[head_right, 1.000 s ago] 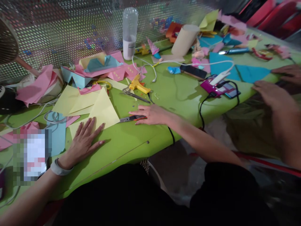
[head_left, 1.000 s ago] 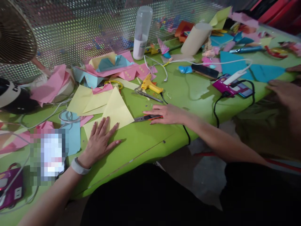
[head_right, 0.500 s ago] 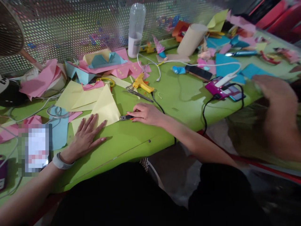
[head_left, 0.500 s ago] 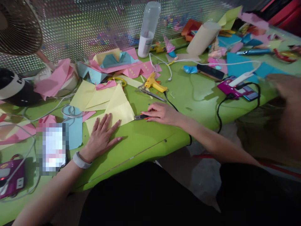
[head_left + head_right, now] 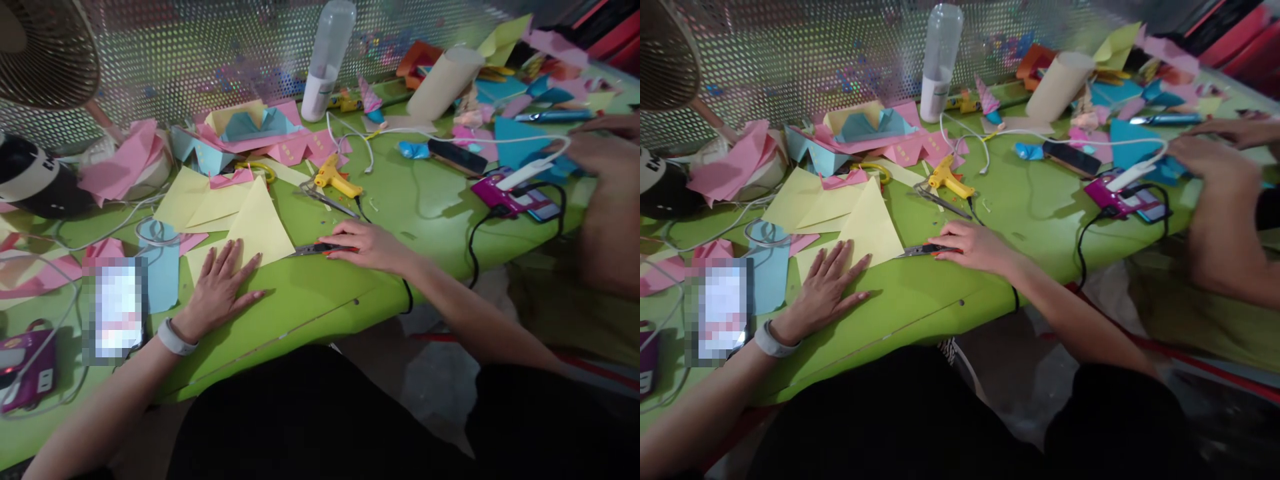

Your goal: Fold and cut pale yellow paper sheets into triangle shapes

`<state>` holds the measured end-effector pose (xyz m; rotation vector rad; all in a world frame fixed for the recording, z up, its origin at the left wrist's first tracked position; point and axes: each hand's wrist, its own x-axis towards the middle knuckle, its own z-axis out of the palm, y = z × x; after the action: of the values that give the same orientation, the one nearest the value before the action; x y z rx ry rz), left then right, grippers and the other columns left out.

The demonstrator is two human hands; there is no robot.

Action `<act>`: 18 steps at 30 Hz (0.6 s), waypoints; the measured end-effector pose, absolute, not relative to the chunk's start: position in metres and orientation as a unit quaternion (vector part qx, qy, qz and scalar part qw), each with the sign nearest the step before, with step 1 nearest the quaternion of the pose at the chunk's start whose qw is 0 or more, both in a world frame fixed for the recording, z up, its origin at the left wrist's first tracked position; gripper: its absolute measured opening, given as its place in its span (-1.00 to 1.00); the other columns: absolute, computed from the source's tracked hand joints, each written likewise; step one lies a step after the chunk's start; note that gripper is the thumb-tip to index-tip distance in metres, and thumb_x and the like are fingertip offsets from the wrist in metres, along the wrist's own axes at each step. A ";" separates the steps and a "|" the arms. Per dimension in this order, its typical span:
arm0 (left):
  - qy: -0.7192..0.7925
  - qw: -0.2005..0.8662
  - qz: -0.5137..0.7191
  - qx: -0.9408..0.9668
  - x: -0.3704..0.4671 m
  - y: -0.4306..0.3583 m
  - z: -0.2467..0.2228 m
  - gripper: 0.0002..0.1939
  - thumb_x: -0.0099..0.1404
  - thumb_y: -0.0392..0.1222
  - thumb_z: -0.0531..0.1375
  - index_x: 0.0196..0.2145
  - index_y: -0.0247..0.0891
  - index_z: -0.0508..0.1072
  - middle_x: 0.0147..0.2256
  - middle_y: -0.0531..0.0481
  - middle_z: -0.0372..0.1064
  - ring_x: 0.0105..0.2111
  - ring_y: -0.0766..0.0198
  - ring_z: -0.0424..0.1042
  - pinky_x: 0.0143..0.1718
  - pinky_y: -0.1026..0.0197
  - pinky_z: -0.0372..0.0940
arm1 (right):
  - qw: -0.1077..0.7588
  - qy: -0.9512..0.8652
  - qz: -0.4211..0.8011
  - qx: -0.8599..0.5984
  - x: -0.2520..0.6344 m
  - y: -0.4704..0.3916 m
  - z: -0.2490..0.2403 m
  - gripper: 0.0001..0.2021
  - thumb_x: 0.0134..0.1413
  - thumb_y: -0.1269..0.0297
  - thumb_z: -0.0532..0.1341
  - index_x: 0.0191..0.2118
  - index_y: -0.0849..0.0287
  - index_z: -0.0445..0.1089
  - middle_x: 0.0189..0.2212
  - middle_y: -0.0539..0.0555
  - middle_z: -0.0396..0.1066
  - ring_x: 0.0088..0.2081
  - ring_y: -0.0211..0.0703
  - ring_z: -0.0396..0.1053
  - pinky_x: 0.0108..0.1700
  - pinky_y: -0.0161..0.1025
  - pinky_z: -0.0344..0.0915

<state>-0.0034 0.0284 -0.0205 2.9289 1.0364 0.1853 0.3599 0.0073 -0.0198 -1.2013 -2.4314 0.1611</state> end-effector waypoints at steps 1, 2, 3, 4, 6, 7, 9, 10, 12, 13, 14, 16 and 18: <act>0.333 0.015 0.064 0.941 -0.003 0.028 -0.021 -0.14 0.43 0.26 -0.03 0.44 -0.01 -0.44 0.45 -0.16 -0.33 0.42 -0.09 -0.22 0.39 -0.24 -0.19 | 0.211 -0.870 0.058 -0.442 0.360 0.007 -0.020 -0.68 0.32 0.12 0.17 0.06 0.12 0.48 -0.20 0.12 0.47 -0.21 -0.13 0.44 -0.16 -0.18 0.41; 0.334 0.016 0.068 0.940 -0.003 0.028 -0.021 -0.10 0.42 0.28 -0.05 0.43 -0.08 -0.51 0.45 -0.19 -0.30 0.42 -0.08 -0.21 0.40 -0.23 -0.19 | 0.211 -0.867 0.057 -0.448 0.360 0.007 -0.020 -0.69 0.32 0.12 0.18 0.06 0.13 0.48 -0.19 0.13 0.47 -0.19 -0.11 0.44 -0.13 -0.17 0.42; 0.334 0.019 0.072 0.939 -0.003 0.028 -0.022 -0.06 0.41 0.30 -0.06 0.42 -0.14 -0.56 0.44 -0.23 -0.27 0.42 -0.07 -0.21 0.40 -0.22 -0.20 | 0.211 -0.865 0.056 -0.452 0.358 0.006 -0.021 -0.69 0.30 0.13 0.19 0.05 0.13 0.48 -0.18 0.14 0.48 -0.17 -0.10 0.45 -0.10 -0.15 0.42; 0.335 0.021 0.075 0.939 -0.003 0.029 -0.022 -0.04 0.41 0.31 -0.08 0.41 -0.19 -0.60 0.44 -0.25 -0.25 0.42 -0.06 -0.21 0.40 -0.21 -0.20 | 0.213 -0.864 0.054 -0.453 0.355 0.006 -0.022 -0.70 0.30 0.13 0.20 0.03 0.14 0.49 -0.18 0.14 0.48 -0.15 -0.08 0.45 -0.07 -0.14 0.42; 0.336 0.021 0.074 0.939 -0.003 0.029 -0.023 -0.02 0.40 0.33 -0.09 0.41 -0.22 -0.61 0.44 -0.26 -0.24 0.42 -0.06 -0.21 0.40 -0.21 -0.21 | 0.218 -0.862 0.049 -0.454 0.347 0.007 -0.024 -0.72 0.28 0.14 0.21 -0.01 0.14 0.50 -0.18 0.15 0.49 -0.15 -0.07 0.45 -0.07 -0.12 0.42; 0.336 0.019 0.072 0.939 -0.003 0.029 -0.024 -0.02 0.40 0.33 -0.09 0.41 -0.22 -0.60 0.43 -0.26 -0.24 0.42 -0.06 -0.21 0.40 -0.21 -0.22 | 0.221 -0.861 0.046 -0.455 0.342 0.007 -0.024 -0.74 0.28 0.14 0.22 -0.02 0.13 0.50 -0.19 0.14 0.49 -0.16 -0.07 0.45 -0.09 -0.12 0.42; 0.335 0.013 0.070 0.939 -0.004 0.029 -0.025 -0.03 0.40 0.33 -0.08 0.42 -0.22 -0.58 0.43 -0.26 -0.22 0.42 -0.05 -0.21 0.40 -0.20 -0.22 | 0.228 -0.862 0.035 -0.452 0.335 0.008 -0.025 -0.75 0.28 0.14 0.22 -0.05 0.14 0.51 -0.22 0.13 0.50 -0.20 -0.09 0.45 -0.15 -0.14 0.42; 0.334 0.011 0.072 0.940 -0.004 0.029 -0.026 -0.03 0.40 0.32 -0.08 0.42 -0.22 -0.57 0.43 -0.26 -0.21 0.42 -0.05 -0.21 0.40 -0.20 -0.22 | 0.230 -0.864 0.028 -0.448 0.332 0.008 -0.025 -0.75 0.28 0.14 0.22 -0.05 0.15 0.51 -0.23 0.13 0.50 -0.21 -0.10 0.45 -0.17 -0.16 0.42; 0.332 0.007 0.077 0.940 -0.004 0.029 -0.027 -0.03 0.40 0.32 -0.07 0.42 -0.22 -0.55 0.43 -0.26 -0.20 0.42 -0.04 -0.21 0.40 -0.19 -0.22 | 0.228 -0.868 0.019 -0.440 0.329 0.009 -0.025 -0.75 0.28 0.15 0.22 -0.05 0.16 0.51 -0.23 0.13 0.50 -0.23 -0.11 0.45 -0.20 -0.18 0.41; 0.331 0.005 0.080 0.940 -0.005 0.029 -0.028 -0.03 0.40 0.32 -0.07 0.43 -0.23 -0.54 0.43 -0.26 -0.20 0.42 -0.04 -0.21 0.40 -0.19 -0.22 | 0.227 -0.870 0.017 -0.437 0.328 0.009 -0.025 -0.75 0.29 0.16 0.22 -0.05 0.16 0.51 -0.23 0.13 0.50 -0.23 -0.12 0.44 -0.21 -0.19 0.41; 0.330 0.004 0.082 0.940 -0.005 0.029 -0.029 -0.04 0.41 0.32 -0.07 0.43 -0.24 -0.53 0.43 -0.27 -0.19 0.42 -0.05 -0.21 0.40 -0.19 -0.23 | 0.225 -0.872 0.016 -0.435 0.327 0.010 -0.025 -0.75 0.29 0.17 0.22 -0.04 0.16 0.51 -0.23 0.13 0.50 -0.23 -0.12 0.44 -0.21 -0.19 0.40; 0.328 0.001 0.087 0.941 -0.005 0.029 -0.030 -0.03 0.40 0.32 -0.06 0.43 -0.27 -0.50 0.42 -0.29 -0.18 0.42 -0.06 -0.20 0.40 -0.19 -0.22 | 0.222 -0.874 0.018 -0.431 0.325 0.011 -0.025 -0.75 0.28 0.17 0.23 -0.04 0.16 0.52 -0.23 0.13 0.50 -0.23 -0.12 0.43 -0.21 -0.19 0.40; 0.326 -0.003 0.091 0.941 -0.005 0.029 -0.031 -0.03 0.40 0.32 -0.06 0.44 -0.29 -0.47 0.42 -0.31 -0.17 0.42 -0.07 -0.19 0.40 -0.19 -0.22 | 0.222 -0.877 0.022 -0.426 0.323 0.012 -0.026 -0.75 0.27 0.16 0.24 -0.04 0.15 0.52 -0.23 0.12 0.50 -0.24 -0.12 0.42 -0.20 -0.18 0.40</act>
<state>-0.0054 0.0291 -0.0312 2.9612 1.0275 0.2851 0.3231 0.0119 -0.0262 -1.1765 -2.4236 0.0613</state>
